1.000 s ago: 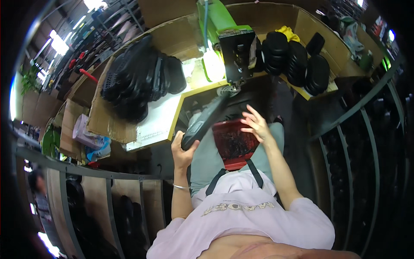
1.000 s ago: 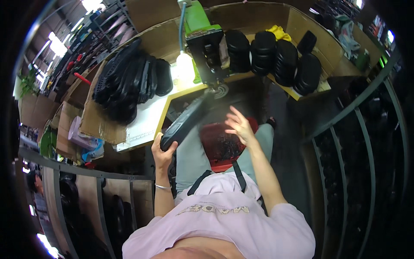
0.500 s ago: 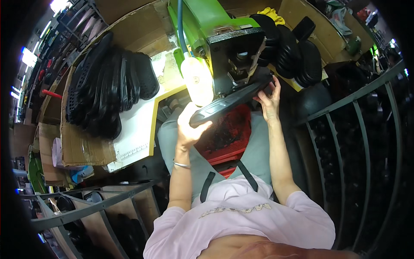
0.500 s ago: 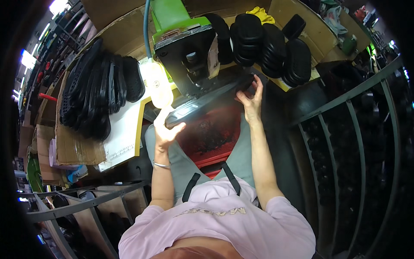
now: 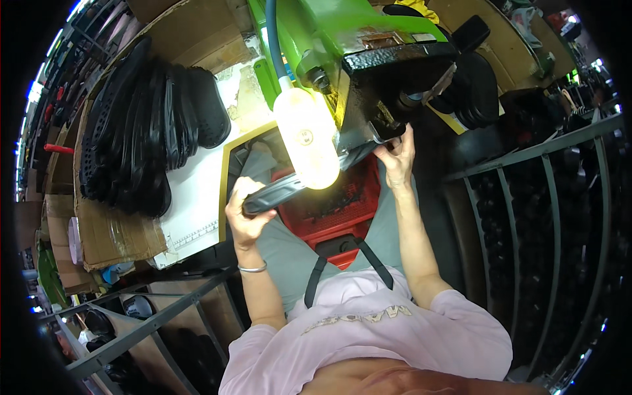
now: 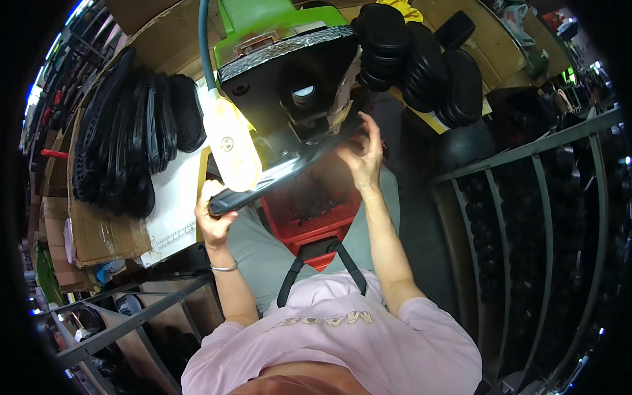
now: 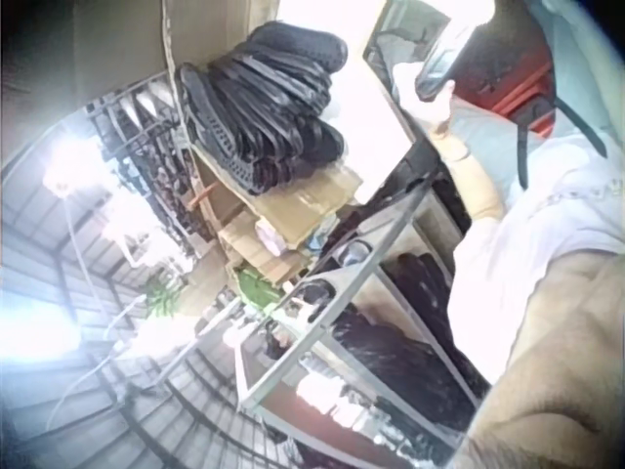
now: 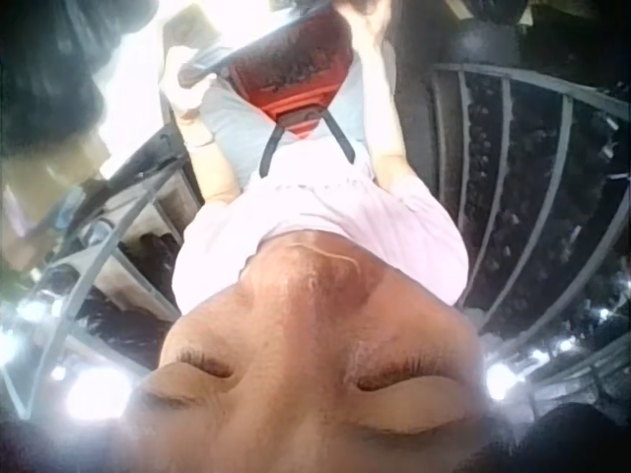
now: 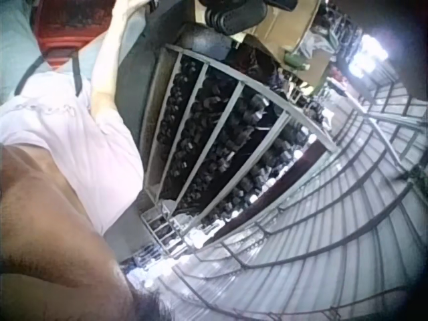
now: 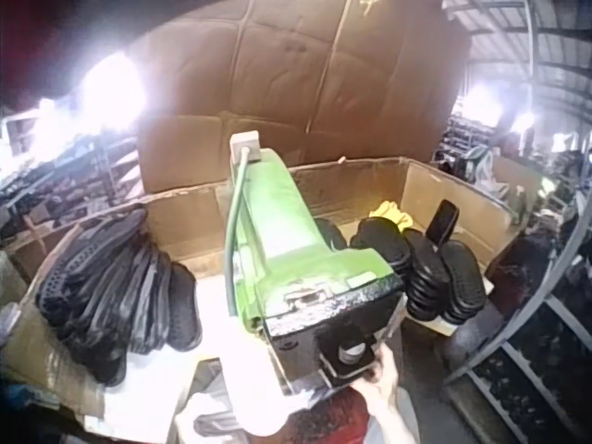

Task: The person repeatedly picks up black shoe soles and presses them against a rotating grinding wheel on a green machine to smooth or shape the surface. After processing each sole, the person places it on a nearby pile and picks up the next one from a red basket.

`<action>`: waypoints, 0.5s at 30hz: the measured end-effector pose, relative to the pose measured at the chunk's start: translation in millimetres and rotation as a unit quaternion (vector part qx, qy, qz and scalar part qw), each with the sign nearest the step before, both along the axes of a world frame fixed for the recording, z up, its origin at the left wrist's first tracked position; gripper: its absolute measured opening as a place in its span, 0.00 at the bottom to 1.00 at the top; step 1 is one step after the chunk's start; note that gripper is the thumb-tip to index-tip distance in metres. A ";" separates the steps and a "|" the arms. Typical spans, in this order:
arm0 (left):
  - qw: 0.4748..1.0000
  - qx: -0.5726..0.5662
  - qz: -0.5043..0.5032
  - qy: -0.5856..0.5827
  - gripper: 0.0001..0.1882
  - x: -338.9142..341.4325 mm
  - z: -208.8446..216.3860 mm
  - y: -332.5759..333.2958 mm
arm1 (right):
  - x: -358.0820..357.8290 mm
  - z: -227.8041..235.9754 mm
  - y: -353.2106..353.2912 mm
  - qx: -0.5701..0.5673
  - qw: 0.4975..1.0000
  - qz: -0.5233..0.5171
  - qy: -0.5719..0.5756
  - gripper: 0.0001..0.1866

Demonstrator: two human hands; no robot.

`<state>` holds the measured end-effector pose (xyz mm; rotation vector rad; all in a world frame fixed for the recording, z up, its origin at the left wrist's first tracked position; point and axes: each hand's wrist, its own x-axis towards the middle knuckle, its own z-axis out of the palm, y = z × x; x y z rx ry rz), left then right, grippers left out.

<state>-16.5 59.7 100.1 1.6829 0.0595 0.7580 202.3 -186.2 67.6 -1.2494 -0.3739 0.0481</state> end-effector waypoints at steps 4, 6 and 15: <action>0.995 -0.076 -0.022 -0.055 0.23 -12.1 -14.2 12.2 | -10.5 -8.9 15.1 -0.016 0.997 -0.027 -0.067 0.43; 0.995 -0.083 -0.010 -0.058 0.22 -20.9 -31.8 23.2 | -17.3 -13.3 21.2 -0.006 0.996 -0.028 -0.080 0.43; 0.982 0.037 0.068 0.173 0.19 -17.1 -86.1 26.1 | -33.6 24.3 31.6 -0.142 0.931 -0.140 -0.306 0.27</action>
